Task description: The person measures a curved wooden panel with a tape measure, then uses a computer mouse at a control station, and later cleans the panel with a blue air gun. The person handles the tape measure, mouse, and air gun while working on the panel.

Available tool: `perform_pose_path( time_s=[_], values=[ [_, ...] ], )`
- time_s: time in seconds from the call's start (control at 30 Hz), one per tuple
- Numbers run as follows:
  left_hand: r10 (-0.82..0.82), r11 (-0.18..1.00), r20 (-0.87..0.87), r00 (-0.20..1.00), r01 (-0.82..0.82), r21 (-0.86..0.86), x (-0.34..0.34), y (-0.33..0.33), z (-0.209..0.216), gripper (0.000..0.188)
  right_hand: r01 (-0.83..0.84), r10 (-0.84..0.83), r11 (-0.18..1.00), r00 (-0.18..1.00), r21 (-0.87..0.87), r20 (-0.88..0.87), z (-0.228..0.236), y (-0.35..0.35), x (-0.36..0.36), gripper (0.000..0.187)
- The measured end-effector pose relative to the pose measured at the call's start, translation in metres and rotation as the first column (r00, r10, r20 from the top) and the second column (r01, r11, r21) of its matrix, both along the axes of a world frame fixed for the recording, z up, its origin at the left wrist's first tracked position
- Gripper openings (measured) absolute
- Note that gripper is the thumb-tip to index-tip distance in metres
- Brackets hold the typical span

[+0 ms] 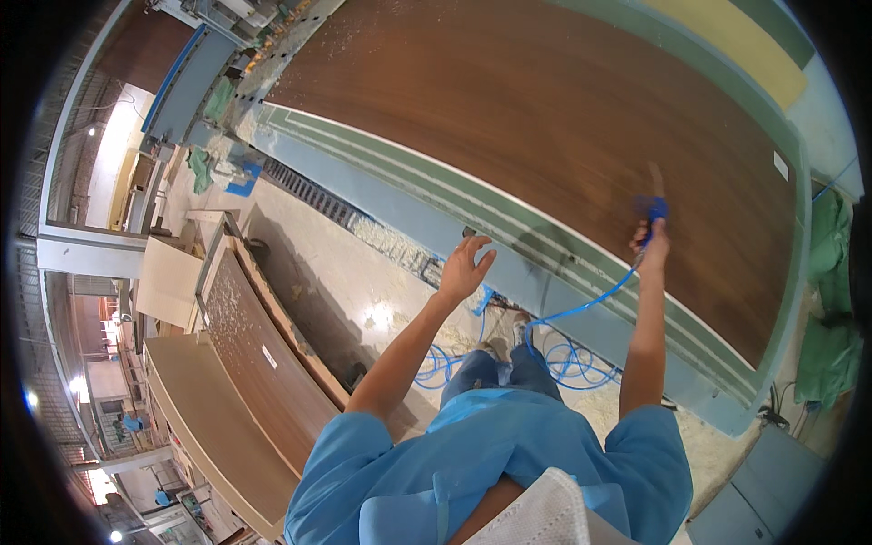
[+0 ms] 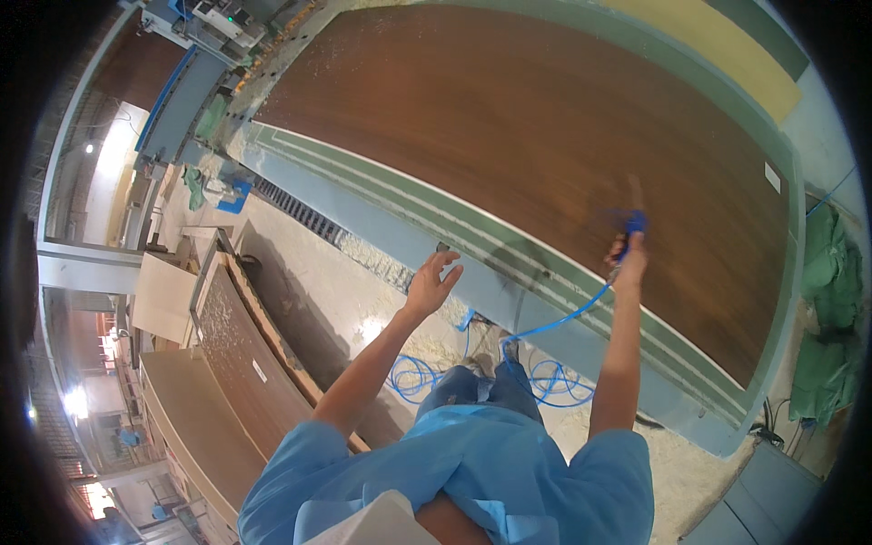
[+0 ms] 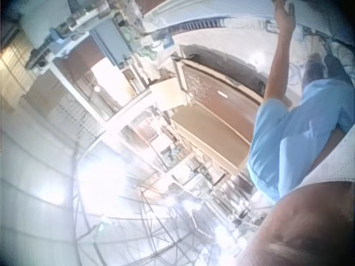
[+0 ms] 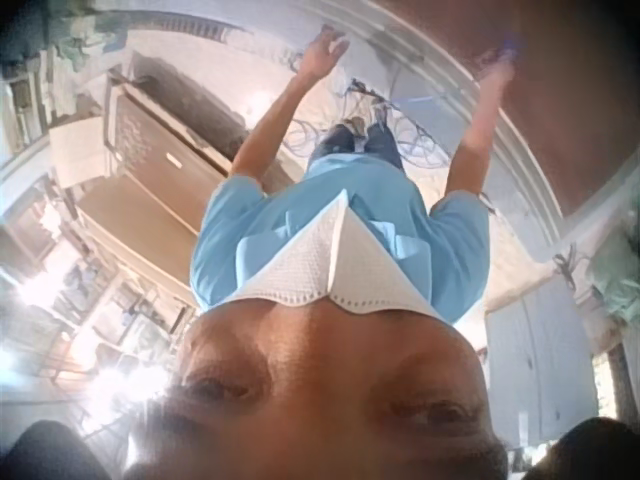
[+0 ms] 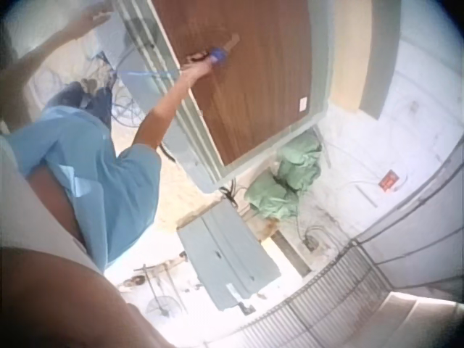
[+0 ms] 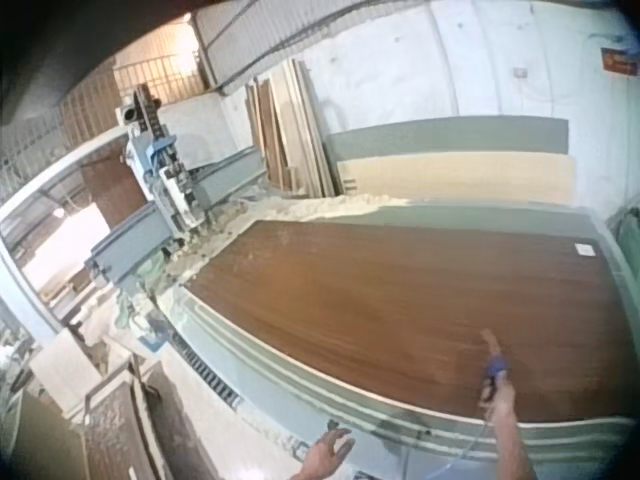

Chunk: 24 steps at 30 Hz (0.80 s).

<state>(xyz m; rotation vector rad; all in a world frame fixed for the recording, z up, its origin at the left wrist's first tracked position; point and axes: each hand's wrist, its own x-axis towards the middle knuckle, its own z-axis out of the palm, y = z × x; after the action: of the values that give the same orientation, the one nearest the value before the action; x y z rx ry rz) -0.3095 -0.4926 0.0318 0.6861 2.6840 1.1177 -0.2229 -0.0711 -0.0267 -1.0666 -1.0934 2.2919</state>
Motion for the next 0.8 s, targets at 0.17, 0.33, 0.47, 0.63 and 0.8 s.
perform_pose_path(
  time_s=[0.17, 0.33, 0.47, 0.63, 0.8],
  values=[
    [0.070, 0.997, -0.022, 0.997, -0.069, 0.035, -0.018, -0.024, 0.014, 0.030, 0.484, -0.497, 0.865, 0.862, -0.131, -0.100, -0.026, 0.093, -0.073, 0.040],
    [0.102, 0.991, -0.031, 0.994, -0.105, -0.083, -0.062, -0.057, 0.001, 0.034, 0.148, -0.160, 0.977, 0.985, -0.157, -0.068, -0.042, 0.046, -0.222, 0.038],
    [0.114, 0.986, -0.131, 0.985, -0.128, -0.103, -0.132, -0.079, -0.013, 0.038, -0.311, 0.310, 0.931, 0.950, -0.191, -0.033, -0.032, -0.077, -0.324, 0.045],
    [0.098, 0.983, -0.154, 0.983, -0.120, -0.140, -0.274, -0.109, -0.031, 0.048, -0.755, 0.753, 0.655, 0.656, 0.030, 0.042, -0.005, -0.217, -0.397, 0.046],
    [0.117, 0.968, -0.324, 0.939, -0.180, -0.174, -0.443, -0.135, -0.059, 0.053, -0.766, 0.765, 0.627, 0.640, 0.139, 0.073, 0.010, -0.303, -0.495, 0.046]
  ],
)
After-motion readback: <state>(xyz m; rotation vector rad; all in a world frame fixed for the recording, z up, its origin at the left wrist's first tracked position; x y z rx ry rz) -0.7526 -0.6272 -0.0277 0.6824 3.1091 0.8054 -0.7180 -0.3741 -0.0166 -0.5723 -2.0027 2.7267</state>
